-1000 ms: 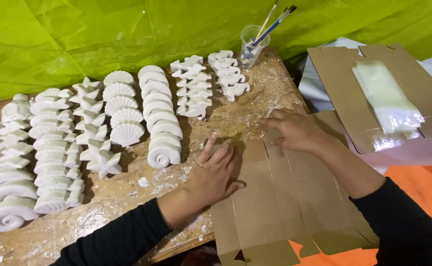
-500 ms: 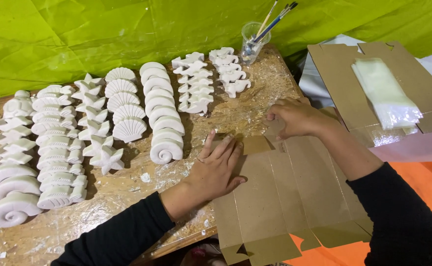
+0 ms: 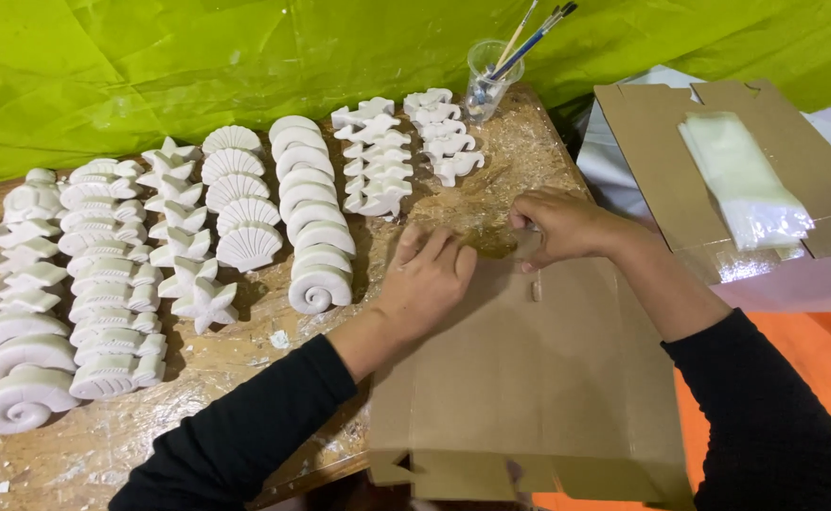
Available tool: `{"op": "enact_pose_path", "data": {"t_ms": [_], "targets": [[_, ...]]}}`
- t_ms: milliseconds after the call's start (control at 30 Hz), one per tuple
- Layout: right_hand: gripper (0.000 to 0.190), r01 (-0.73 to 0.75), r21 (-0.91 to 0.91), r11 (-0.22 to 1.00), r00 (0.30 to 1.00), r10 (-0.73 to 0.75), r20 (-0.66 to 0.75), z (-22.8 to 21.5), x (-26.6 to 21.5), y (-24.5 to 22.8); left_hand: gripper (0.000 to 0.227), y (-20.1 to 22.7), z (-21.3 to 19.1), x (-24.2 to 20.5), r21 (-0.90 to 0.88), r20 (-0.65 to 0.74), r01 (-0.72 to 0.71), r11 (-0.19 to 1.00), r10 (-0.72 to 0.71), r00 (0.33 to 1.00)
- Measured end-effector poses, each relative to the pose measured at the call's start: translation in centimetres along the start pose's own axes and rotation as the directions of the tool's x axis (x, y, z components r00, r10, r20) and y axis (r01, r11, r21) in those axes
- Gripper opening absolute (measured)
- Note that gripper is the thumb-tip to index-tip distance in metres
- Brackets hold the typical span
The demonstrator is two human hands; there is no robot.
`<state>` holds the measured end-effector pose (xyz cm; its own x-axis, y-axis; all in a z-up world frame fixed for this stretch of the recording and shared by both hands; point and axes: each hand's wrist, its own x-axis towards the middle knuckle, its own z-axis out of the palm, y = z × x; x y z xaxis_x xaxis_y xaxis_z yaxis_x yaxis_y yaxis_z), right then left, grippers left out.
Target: Folding a flat cardboard cutout into a box shape by bending along pre-scored lines and tucking tabs.
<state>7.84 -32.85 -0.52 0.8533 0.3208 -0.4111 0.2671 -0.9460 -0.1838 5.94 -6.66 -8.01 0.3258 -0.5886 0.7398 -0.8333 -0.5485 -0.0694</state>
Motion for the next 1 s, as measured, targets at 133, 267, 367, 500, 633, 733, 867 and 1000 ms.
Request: {"op": "enact_pose_path", "data": {"t_ms": [133,267,367,500,633,733,867,1000], "targets": [[0.060,0.005,0.024,1.000,1.000,-0.005,-0.008,-1.3,0.5,-2.3,0.019,-1.2,-1.6,-0.4,0.056,-0.055,0.003,0.998,0.000,0.998],[0.044,0.080,-0.336,0.938,0.991,-0.111,-0.073,-1.4,2.2,-3.4,0.023,-1.3,-3.2,-0.8,0.078,-0.053,0.006,0.997,-0.001,0.999],[0.023,0.061,-0.449,0.891,0.978,-0.143,-0.152,-1.0,1.2,-5.4,0.019,-1.2,-4.1,-0.9,0.007,0.079,-0.031,0.999,0.030,0.996],[0.006,0.133,-0.526,0.840,0.849,-0.370,-0.377,3.5,0.2,-4.1,0.016,0.2,-1.9,-3.2,0.052,0.128,-0.051,0.997,0.043,0.991],[0.019,0.127,-0.529,0.839,0.792,-0.407,-0.455,6.2,-2.1,-4.5,0.002,0.8,-2.8,-2.8,0.055,0.428,-0.001,0.998,-0.023,0.903],[0.030,0.119,-0.495,0.861,0.845,-0.350,-0.405,6.5,-3.8,-6.4,0.027,1.3,-3.8,-1.8,0.034,0.548,0.037,0.999,-0.050,0.835],[0.042,0.009,-0.449,0.894,0.929,-0.174,-0.326,6.2,-5.2,-9.7,0.052,2.1,-2.7,-0.8,0.082,0.558,0.052,0.995,-0.088,0.825],[0.035,-0.040,-0.424,0.905,0.949,-0.099,-0.300,5.4,-5.2,-9.0,0.062,2.7,-2.9,1.6,-0.013,0.519,0.068,0.998,-0.052,0.853]]}}
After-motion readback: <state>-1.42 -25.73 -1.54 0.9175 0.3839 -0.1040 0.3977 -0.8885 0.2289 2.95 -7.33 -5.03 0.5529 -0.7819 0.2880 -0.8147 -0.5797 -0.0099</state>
